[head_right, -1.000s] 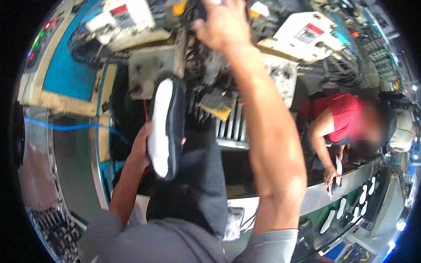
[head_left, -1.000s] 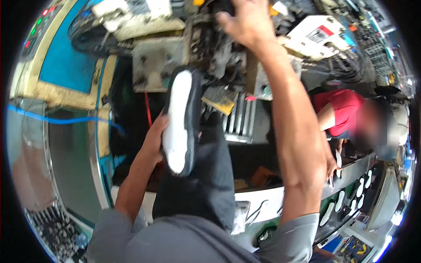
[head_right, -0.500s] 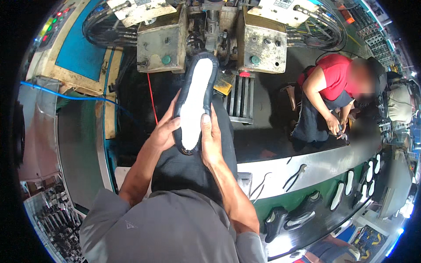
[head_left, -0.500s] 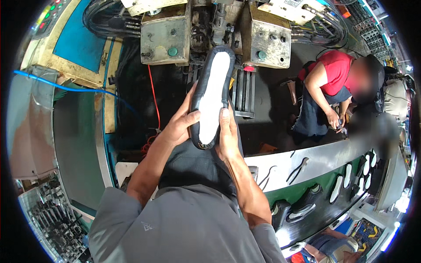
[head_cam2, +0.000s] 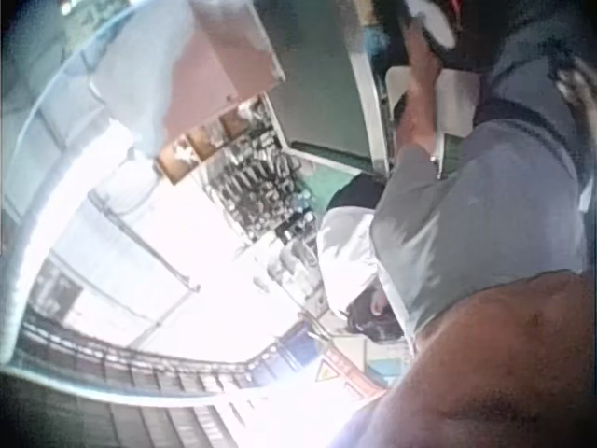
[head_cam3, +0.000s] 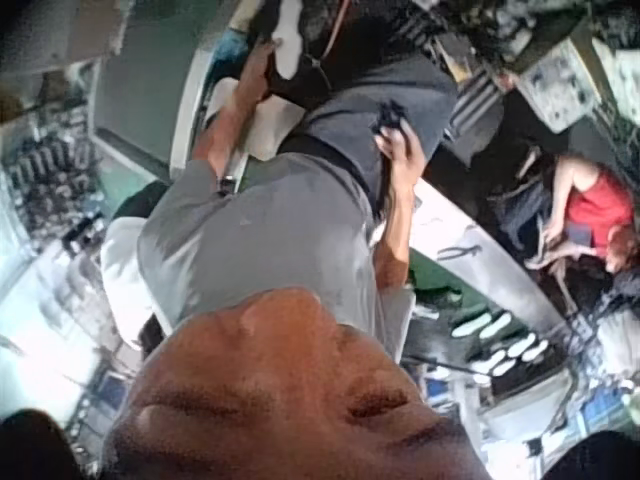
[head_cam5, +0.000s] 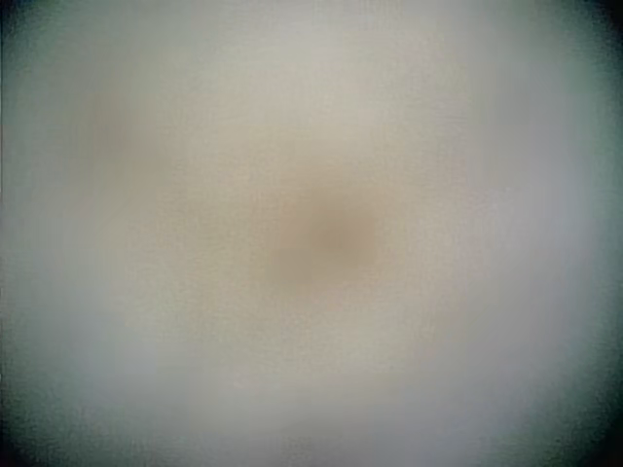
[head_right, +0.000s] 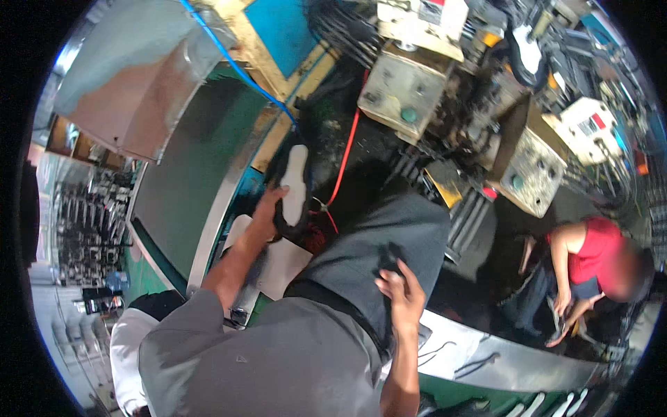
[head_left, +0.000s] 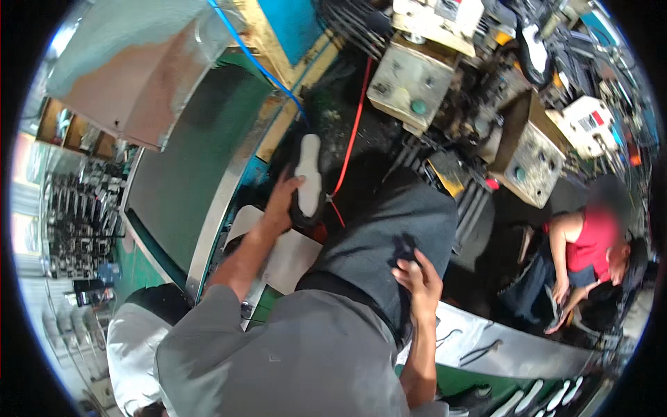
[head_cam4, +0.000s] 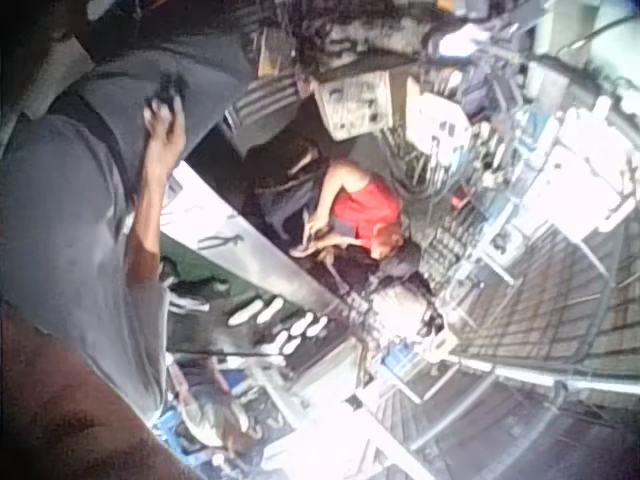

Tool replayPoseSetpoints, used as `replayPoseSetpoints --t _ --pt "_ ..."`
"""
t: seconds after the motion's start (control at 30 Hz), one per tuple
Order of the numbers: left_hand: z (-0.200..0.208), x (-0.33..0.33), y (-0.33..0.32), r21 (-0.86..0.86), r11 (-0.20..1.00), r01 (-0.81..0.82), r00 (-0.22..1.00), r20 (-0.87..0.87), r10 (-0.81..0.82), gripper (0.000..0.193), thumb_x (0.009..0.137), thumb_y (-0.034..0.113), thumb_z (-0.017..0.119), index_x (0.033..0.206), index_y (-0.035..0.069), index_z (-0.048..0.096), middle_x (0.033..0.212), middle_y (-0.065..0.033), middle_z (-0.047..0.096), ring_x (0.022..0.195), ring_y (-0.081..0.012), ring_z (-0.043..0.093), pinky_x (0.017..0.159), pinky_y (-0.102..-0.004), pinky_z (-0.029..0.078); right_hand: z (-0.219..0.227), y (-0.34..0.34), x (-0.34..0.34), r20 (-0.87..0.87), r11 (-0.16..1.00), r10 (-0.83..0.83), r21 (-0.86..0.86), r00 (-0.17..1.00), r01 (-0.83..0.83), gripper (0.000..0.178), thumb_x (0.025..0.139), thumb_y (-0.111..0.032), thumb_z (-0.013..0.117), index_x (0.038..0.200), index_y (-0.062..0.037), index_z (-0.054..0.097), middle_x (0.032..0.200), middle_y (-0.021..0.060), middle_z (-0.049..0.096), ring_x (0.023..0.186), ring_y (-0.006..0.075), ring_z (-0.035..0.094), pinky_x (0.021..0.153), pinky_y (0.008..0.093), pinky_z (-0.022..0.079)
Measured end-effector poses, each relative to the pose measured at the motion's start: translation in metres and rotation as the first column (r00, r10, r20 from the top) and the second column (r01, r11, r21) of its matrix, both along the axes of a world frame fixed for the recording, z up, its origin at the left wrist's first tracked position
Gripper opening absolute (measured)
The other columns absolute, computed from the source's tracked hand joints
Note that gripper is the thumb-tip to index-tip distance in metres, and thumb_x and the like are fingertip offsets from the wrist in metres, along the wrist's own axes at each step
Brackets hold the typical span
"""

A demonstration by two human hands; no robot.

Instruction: Operating a sole-attaching or lasting machine to assemble shoes on a factory production line.

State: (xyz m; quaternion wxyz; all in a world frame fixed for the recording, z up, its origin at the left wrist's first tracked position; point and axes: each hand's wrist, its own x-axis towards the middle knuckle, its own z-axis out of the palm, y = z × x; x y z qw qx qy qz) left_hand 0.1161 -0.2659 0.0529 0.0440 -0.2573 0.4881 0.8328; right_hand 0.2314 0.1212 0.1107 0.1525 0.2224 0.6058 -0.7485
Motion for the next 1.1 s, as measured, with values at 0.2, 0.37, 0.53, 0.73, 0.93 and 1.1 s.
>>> replayPoseSetpoints --t 0.2,0.37,0.53,0.73,0.93,1.1 --pt "-0.009 -0.099 -0.222 -0.952 0.306 0.009 0.994 0.043 0.105 0.098 0.087 0.025 0.085 0.172 0.011 0.039 0.15 -0.0324 0.063 0.138 -0.0403 0.062 0.121 -0.0448 0.046 -0.027 0.044 0.023 -0.008 0.984 -0.178 0.008 0.984 0.178 0.043 0.112 -0.02 0.068 0.148 0.0033 0.063 0.123 0.0241 0.078 0.102 0.0309 0.08 0.094 0.0424 0.067" --pt "-0.023 -0.183 -0.241 -0.987 -0.146 0.072 0.984 0.094 -0.152 0.063 0.093 0.015 0.074 0.154 0.005 0.063 0.148 -0.0241 0.07 0.136 -0.0357 0.067 0.12 -0.0456 0.048 -0.019 0.067 0.047 -0.072 0.945 -0.291 0.136 0.954 0.299 0.048 0.112 -0.025 0.068 0.149 0.0045 0.062 0.123 0.0222 0.078 0.108 0.0299 0.079 0.101 0.045 0.064" --pt "-0.083 -0.234 -0.06 -0.551 0.712 0.435 0.787 -0.152 -0.598 0.049 0.111 0.024 0.067 0.155 0.001 0.061 0.141 -0.0135 0.071 0.126 -0.0243 0.071 0.108 -0.0376 0.056 -0.088 0.162 0.19 -0.143 0.569 -0.46 0.71 0.876 0.415 0.049 0.111 -0.022 0.065 0.146 0.0121 0.061 0.123 0.0217 0.078 0.114 0.0266 0.077 0.106 0.0391 0.06" --pt "-0.049 -0.123 0.216 -0.066 0.583 0.809 0.555 -0.238 -0.797 0.05 0.112 0.015 0.065 0.154 -0.009 0.053 0.144 -0.0232 0.067 0.129 -0.0328 0.072 0.112 -0.0418 0.059 -0.097 0.151 0.454 0.036 0.208 -0.921 0.888 0.389 0.409 0.048 0.099 -0.031 0.078 0.131 0.0048 0.075 0.113 0.0214 0.083 0.102 0.0281 0.08 0.094 0.039 0.06" --pt "-0.013 -0.056 0.284 -0.297 0.365 0.882 0.364 -0.06 -0.929 0.046 0.113 0.013 0.063 0.152 -0.009 0.057 0.143 -0.0235 0.068 0.125 -0.0308 0.073 0.11 -0.042 0.06 -0.129 0.054 0.573 0.357 0.358 -0.874 0.932 0.328 -0.06 0.107 0.082 -0.038 0.092 0.171 -0.0132 0.039 0.168 0.0388 0.039 0.157 0.052 0.042 0.13 0.0545 0.037" --pt "-0.023 -0.054 0.276 -0.394 0.251 0.884 0.285 0.027 -0.958 0.045 0.112 0.017 0.065 0.15 -0.008 0.061 0.135 -0.0199 0.071 0.119 -0.0268 0.074 0.109 -0.0404 0.06 -0.138 0.108 0.618 0.23 0.319 -0.919 0.91 0.319 0.263 0.12 0.078 -0.033 0.099 0.173 -0.0063 0.03 0.16 0.0369 0.05 0.155 0.048 0.046 0.127 0.0532 0.041"
